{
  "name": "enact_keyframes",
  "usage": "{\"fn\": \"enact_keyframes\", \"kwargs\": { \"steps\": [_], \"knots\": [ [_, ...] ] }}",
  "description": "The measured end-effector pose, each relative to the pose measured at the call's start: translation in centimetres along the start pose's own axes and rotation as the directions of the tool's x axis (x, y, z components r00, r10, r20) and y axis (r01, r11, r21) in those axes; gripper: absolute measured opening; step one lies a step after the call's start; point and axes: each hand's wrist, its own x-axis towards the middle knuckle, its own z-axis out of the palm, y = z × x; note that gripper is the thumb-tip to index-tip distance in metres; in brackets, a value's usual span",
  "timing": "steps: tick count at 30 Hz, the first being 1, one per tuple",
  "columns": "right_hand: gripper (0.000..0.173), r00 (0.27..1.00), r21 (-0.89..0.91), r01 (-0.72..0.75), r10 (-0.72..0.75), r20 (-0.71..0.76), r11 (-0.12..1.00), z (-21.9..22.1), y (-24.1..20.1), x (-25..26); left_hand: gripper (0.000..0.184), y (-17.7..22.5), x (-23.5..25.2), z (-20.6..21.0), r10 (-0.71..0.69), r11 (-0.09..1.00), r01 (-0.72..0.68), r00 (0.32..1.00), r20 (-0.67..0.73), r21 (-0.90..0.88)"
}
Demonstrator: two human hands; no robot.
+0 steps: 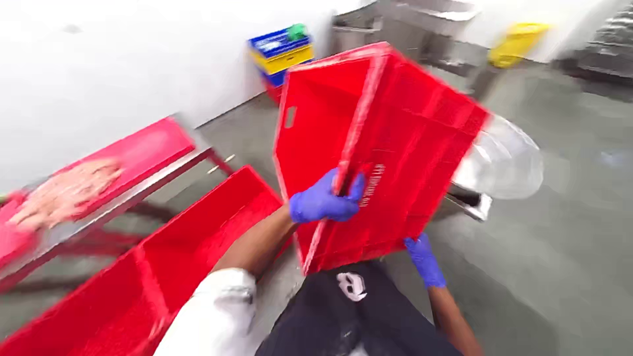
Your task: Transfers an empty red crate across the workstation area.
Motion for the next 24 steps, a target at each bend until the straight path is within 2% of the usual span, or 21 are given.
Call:
{"fn": "enact_keyframes", "kwargs": {
  "steps": [3,6,9,13,16,18,22,24],
  "knots": [
    [0.071,0.997,-0.054,0.024,-0.020,0.080,0.998,3.0,-1.6,10.6,0.019,2.1,4.6,-8.7,0.082,0.994,-0.079,0.996,-0.045,0.071],
    [0.081,0.989,0.006,0.091,-0.091,0.115,0.996,6.1,-4.2,20.6,0.014,5.6,7.5,-16.4,0.158,0.979,-0.140,0.980,-0.121,0.145],
    [0.087,0.972,0.084,0.123,-0.137,0.189,0.989,10.6,-5.7,29.7,0.013,7.4,9.2,-23.9,0.211,0.967,-0.178,0.960,-0.185,0.180],
    [0.080,0.949,0.105,0.185,-0.205,0.238,0.977,19.8,-5.8,39.0,0.020,8.9,10.4,-35.3,0.279,0.949,-0.236,0.936,-0.213,0.208],
    [0.084,0.952,0.070,0.183,-0.194,0.238,0.981,27.9,-8.9,45.5,0.020,12.0,11.3,-44.5,0.247,0.966,-0.214,0.930,-0.272,0.147],
    [0.085,0.948,0.114,0.176,-0.199,0.247,0.978,32.7,-10.3,50.0,0.021,14.4,11.8,-50.6,0.227,0.973,-0.203,0.922,-0.313,0.105],
    [0.079,0.940,0.112,0.131,-0.159,0.300,0.985,40.8,-13.4,57.6,0.021,17.7,12.6,-61.5,0.195,0.980,-0.190,0.896,-0.399,0.054],
    [0.071,0.933,0.125,0.120,-0.155,0.324,0.985,45.4,-14.6,61.4,0.021,18.6,12.6,-66.7,0.190,0.982,-0.178,0.885,-0.425,0.068]
  ]
}}
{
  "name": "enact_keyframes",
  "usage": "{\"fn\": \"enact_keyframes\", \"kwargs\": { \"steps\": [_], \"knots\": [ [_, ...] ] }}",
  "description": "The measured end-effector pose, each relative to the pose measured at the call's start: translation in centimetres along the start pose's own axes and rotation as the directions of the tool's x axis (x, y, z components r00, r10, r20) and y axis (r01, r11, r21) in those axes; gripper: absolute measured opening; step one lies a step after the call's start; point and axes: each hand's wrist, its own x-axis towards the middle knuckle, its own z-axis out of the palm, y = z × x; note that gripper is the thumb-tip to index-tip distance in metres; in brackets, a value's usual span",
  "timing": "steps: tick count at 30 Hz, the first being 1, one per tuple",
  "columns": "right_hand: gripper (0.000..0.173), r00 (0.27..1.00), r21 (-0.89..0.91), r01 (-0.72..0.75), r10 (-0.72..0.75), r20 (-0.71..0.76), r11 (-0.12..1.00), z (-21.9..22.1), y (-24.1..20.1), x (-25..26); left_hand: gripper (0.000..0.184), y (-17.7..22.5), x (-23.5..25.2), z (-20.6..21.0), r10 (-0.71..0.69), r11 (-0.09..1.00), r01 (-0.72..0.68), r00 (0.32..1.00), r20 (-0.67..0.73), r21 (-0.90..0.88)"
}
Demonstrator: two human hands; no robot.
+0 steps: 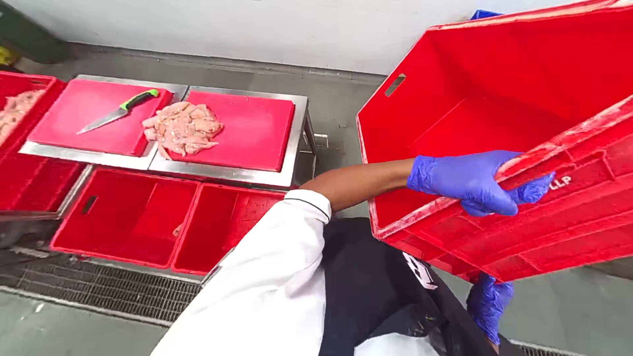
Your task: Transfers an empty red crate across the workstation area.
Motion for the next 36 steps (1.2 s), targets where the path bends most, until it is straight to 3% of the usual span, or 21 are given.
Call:
{"fn": "enact_keyframes", "kwargs": {
  "steps": [2,7,11,16,20,23,27,31,34,36],
  "knots": [
    [0.064,0.999,0.021,-0.016,0.015,0.038,1.000,3.2,0.9,5.3,0.020,0.6,2.1,-4.4,-0.007,0.999,0.009,0.998,-0.070,0.031],
    [0.078,0.976,0.074,-0.013,-0.004,0.218,0.997,11.5,5.4,20.9,0.010,2.1,8.1,-16.3,0.005,0.997,0.010,0.976,-0.217,0.071],
    [0.079,0.925,0.050,0.003,-0.021,0.380,0.999,19.9,4.4,34.0,0.016,4.8,11.8,-27.1,0.053,0.998,-0.057,0.940,-0.337,-0.003],
    [0.074,0.801,0.060,0.077,-0.098,0.590,0.995,30.3,0.9,47.9,0.021,9.6,10.8,-37.4,0.196,0.976,-0.219,0.841,-0.505,0.014],
    [0.074,0.659,0.180,0.219,-0.281,0.698,0.959,40.4,-0.9,55.8,0.022,13.1,8.4,-44.0,0.308,0.945,-0.306,0.710,-0.633,0.116],
    [0.073,0.542,0.253,0.257,-0.356,0.761,0.933,50.2,-1.8,59.6,0.021,14.8,4.8,-50.2,0.404,0.904,-0.381,0.621,-0.672,0.191],
    [0.047,0.433,0.269,0.197,-0.330,0.839,0.943,64.9,-4.4,62.8,0.025,17.8,-2.2,-60.2,0.521,0.830,-0.500,0.532,-0.667,0.249],
    [0.019,0.351,0.286,0.144,-0.319,0.880,0.947,80.2,-8.4,63.8,0.027,23.2,-9.9,-69.1,0.560,0.795,-0.524,0.441,-0.701,0.305],
    [0.013,0.286,0.314,0.047,-0.313,0.906,0.948,89.4,-11.1,62.5,0.026,27.4,-14.7,-73.0,0.555,0.787,-0.518,0.356,-0.752,0.336],
    [0.018,0.243,0.346,-0.033,-0.328,0.913,0.938,95.9,-12.2,61.8,0.027,30.2,-17.8,-75.6,0.565,0.779,-0.515,0.326,-0.758,0.359]
  ]
}}
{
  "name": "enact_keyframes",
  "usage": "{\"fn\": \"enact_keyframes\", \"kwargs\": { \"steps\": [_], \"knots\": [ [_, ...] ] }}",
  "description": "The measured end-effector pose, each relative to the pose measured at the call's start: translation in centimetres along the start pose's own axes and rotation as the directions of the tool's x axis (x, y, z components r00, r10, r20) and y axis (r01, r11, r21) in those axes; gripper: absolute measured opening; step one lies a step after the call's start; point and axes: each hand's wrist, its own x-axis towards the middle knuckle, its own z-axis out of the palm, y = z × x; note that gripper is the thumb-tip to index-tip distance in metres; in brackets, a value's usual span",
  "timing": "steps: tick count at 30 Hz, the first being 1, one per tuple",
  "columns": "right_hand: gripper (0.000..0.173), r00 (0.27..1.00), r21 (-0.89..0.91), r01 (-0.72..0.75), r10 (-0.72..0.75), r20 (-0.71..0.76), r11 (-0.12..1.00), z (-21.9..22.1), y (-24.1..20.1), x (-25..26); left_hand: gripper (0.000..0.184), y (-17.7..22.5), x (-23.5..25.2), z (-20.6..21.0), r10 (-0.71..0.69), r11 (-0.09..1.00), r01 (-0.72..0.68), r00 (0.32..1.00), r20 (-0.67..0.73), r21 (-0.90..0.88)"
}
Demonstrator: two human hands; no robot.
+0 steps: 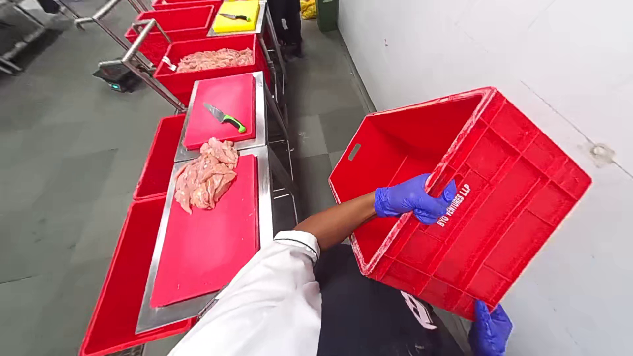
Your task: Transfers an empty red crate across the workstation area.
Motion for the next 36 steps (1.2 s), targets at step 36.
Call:
{"fn": "enact_keyframes", "kwargs": {
  "steps": [36],
  "knots": [
    [0.041,0.778,-0.167,0.028,0.083,0.623,0.986,76.8,10.7,93.1,0.021,61.9,21.9,-78.8,0.410,0.899,-0.222,0.733,-0.543,0.378]
  ]
}}
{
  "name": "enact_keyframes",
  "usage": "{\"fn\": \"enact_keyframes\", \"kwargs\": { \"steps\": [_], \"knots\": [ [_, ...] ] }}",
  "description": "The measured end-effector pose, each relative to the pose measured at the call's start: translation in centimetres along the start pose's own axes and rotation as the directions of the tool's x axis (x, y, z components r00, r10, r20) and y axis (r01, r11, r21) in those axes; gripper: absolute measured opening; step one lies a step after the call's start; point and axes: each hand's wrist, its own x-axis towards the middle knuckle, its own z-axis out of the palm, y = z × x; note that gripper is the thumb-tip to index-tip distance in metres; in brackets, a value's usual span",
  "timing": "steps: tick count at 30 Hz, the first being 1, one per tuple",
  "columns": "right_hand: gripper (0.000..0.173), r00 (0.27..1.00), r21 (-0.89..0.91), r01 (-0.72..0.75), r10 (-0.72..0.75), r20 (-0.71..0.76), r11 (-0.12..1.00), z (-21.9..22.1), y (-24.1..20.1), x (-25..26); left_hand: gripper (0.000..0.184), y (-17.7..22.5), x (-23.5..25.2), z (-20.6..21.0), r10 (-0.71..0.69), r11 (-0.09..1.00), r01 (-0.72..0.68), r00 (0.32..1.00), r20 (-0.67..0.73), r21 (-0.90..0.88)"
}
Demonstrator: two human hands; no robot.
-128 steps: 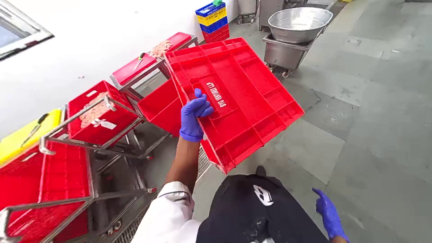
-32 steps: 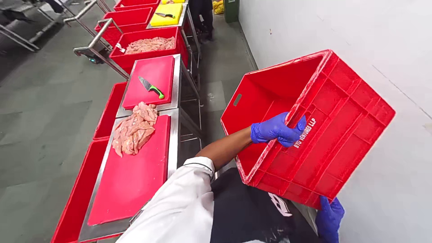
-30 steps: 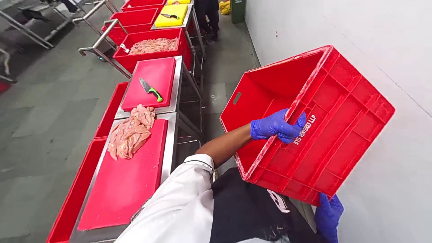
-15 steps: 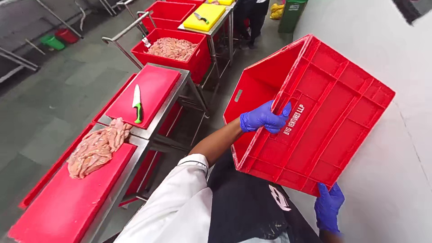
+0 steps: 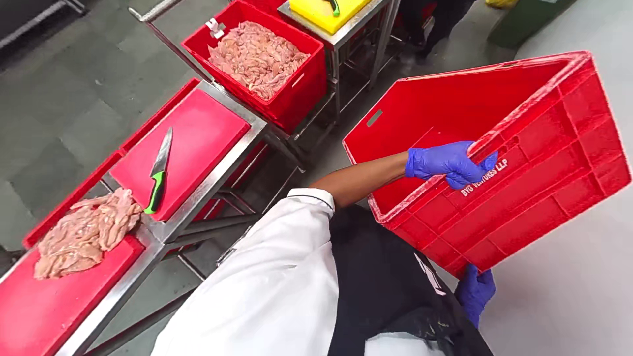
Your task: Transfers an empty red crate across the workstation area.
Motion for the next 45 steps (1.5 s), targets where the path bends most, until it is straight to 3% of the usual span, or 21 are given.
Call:
{"fn": "enact_keyframes", "kwargs": {
  "steps": [2,3,4,5,6,7,8,9,10,12,16,21,25,29,35,39,42,45],
  "knots": [
    [0.045,0.999,-0.158,0.047,-0.043,0.028,0.986,2.1,-1.9,4.7,0.020,1.0,3.0,-3.4,-0.027,0.999,0.028,0.998,-0.056,0.021],
    [0.041,1.000,-0.262,0.000,0.008,0.029,0.965,4.1,-6.0,6.8,0.020,1.2,4.6,-5.2,-0.051,0.998,0.053,0.995,-0.086,0.021],
    [0.037,0.982,-0.373,-0.161,0.188,0.036,0.914,6.8,-12.6,9.1,0.019,1.5,6.1,-7.2,-0.069,0.997,0.072,0.992,-0.109,0.024],
    [0.037,0.844,-0.526,-0.424,0.533,0.066,0.737,9.5,-20.4,12.6,0.017,1.5,7.7,-9.2,-0.082,0.996,0.086,0.987,-0.136,0.021],
    [0.036,0.819,-0.575,-0.459,0.573,0.021,0.677,11.5,-22.8,15.4,0.015,1.5,9.4,-11.1,-0.093,0.995,0.098,0.982,-0.163,0.018],
    [0.038,0.841,-0.581,-0.419,0.539,0.040,0.698,12.1,-21.4,18.4,0.014,1.7,11.0,-13.2,-0.096,0.994,0.103,0.977,-0.190,0.024],
    [0.041,0.880,-0.563,-0.330,0.463,0.107,0.758,11.6,-17.0,21.8,0.014,2.2,12.7,-15.4,-0.097,0.994,0.106,0.970,-0.223,0.030],
    [0.046,0.955,-0.495,-0.168,0.265,0.132,0.852,10.9,-9.5,25.4,0.015,2.5,14.4,-17.7,-0.087,0.995,0.097,0.962,-0.258,0.026],
    [0.053,0.973,-0.452,-0.057,0.151,0.175,0.890,10.3,-3.4,29.8,0.016,2.8,16.0,-20.2,-0.072,0.997,0.080,0.953,-0.294,0.014],
    [0.061,0.953,-0.444,0.000,0.135,0.272,0.896,10.7,1.5,37.5,0.019,3.6,18.7,-24.6,-0.073,0.997,0.073,0.925,-0.372,-0.014],
    [0.077,0.887,-0.559,-0.147,0.358,0.290,0.816,15.3,-0.4,46.9,0.022,4.9,21.7,-31.8,-0.126,0.984,0.041,0.847,-0.516,-0.174],
    [0.085,0.813,-0.713,-0.053,0.445,0.375,0.699,19.6,0.9,53.7,0.026,4.5,21.5,-37.9,-0.173,0.955,-0.037,0.736,-0.654,-0.294],
    [0.085,0.750,-0.803,0.059,0.504,0.427,0.593,21.8,1.8,55.4,0.024,3.0,19.4,-40.5,-0.222,0.924,-0.087,0.671,-0.707,-0.372],
    [0.082,0.714,-0.818,0.156,0.509,0.480,0.554,23.2,3.1,55.2,0.018,1.5,17.0,-41.6,-0.262,0.904,-0.096,0.647,-0.716,-0.417],
    [0.072,0.644,-0.800,0.203,0.539,0.543,0.564,22.2,4.7,53.5,0.019,1.0,16.9,-42.1,-0.306,0.922,0.046,0.695,-0.650,-0.385],
    [0.066,0.666,-0.740,0.029,0.539,0.516,0.672,21.6,5.0,54.5,0.016,1.4,18.8,-42.8,-0.321,0.939,0.170,0.744,-0.586,-0.298],
    [0.062,0.678,-0.627,-0.161,0.546,0.491,0.763,22.5,4.5,57.3,0.016,2.4,20.1,-43.2,-0.342,0.939,0.297,0.740,-0.580,-0.175],
    [0.058,0.611,-0.573,-0.303,0.617,0.496,0.762,25.1,3.3,60.6,0.015,3.7,22.1,-44.5,-0.362,0.903,0.429,0.722,-0.590,-0.029]
  ]
}}
